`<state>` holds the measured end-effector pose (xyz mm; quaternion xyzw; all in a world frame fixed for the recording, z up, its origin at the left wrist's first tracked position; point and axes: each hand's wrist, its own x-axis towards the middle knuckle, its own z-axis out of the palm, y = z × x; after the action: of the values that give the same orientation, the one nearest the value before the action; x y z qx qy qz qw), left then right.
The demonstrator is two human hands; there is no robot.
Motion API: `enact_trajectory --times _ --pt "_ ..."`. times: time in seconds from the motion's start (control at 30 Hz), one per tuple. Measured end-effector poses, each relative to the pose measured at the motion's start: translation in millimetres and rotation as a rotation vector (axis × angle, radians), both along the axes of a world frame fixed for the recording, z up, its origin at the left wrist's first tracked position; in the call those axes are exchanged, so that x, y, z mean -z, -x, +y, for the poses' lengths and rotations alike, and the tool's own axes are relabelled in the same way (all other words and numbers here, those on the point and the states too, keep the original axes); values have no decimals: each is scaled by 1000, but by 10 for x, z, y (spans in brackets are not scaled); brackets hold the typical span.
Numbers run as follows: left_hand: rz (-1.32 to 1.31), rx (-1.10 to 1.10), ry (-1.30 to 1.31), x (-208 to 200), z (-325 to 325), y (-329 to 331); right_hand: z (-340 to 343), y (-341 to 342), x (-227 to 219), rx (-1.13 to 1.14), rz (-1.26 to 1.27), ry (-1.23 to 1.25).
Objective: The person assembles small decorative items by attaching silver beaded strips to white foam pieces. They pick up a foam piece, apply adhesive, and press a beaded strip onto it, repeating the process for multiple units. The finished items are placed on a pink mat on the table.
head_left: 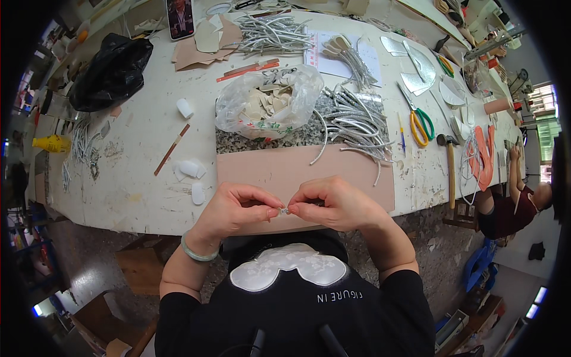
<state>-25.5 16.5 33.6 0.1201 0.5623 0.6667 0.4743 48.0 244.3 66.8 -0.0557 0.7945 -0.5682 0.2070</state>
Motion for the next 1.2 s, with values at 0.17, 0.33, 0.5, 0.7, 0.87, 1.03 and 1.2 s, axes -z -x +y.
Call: enact_trajectory --times 0.17,0.33,0.5,0.7,0.87,1.03,1.2 --pt "-38 22 13 12 -10 -2 18 20 12 -50 2 25" --pt "-25 7 24 -35 50 -25 63 21 123 -124 118 27" --pt "17 24 17 75 73 -84 -21 3 77 -145 116 -172" --pt "12 46 37 40 27 -151 -78 -2 148 -119 74 -191" --pt "-109 -34 -37 55 -72 -255 -163 -30 165 -108 41 -113" --pt "-337 -171 9 48 -303 -168 -272 -76 202 -157 203 101" --pt "536 -566 600 350 -790 -14 -212 -33 -8 -99 130 166"
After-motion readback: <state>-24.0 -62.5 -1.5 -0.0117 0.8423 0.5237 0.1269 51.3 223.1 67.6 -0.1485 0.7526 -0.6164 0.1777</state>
